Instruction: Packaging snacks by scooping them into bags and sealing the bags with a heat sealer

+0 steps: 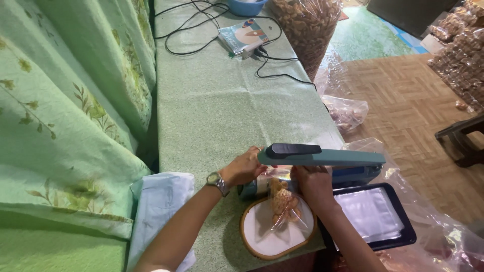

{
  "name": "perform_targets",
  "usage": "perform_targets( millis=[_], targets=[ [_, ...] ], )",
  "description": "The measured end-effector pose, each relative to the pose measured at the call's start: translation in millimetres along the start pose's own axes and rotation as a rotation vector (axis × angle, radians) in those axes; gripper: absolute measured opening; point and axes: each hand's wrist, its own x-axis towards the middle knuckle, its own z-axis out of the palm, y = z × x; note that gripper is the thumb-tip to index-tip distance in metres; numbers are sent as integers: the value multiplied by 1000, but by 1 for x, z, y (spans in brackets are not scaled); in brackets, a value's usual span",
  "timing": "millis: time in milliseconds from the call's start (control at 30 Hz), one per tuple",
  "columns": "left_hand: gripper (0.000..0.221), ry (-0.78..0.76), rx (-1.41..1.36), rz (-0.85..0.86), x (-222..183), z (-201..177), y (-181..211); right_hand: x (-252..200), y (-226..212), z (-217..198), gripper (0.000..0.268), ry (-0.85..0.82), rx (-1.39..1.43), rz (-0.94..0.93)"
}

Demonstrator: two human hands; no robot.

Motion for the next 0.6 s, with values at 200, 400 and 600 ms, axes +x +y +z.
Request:
perform_targets(
  millis=[200, 400, 600],
  targets=[
    [26, -199, -506, 211, 15, -27, 0, -11, 2, -14, 10, -58, -15, 6],
    [33, -607, -511, -167, 27, -31, -14, 49, -9, -126, 21, 10, 701, 30],
    [14, -505, -932, -259, 31, -1, -45, 141, -14, -92, 20, 333, 854, 78]
  ],
)
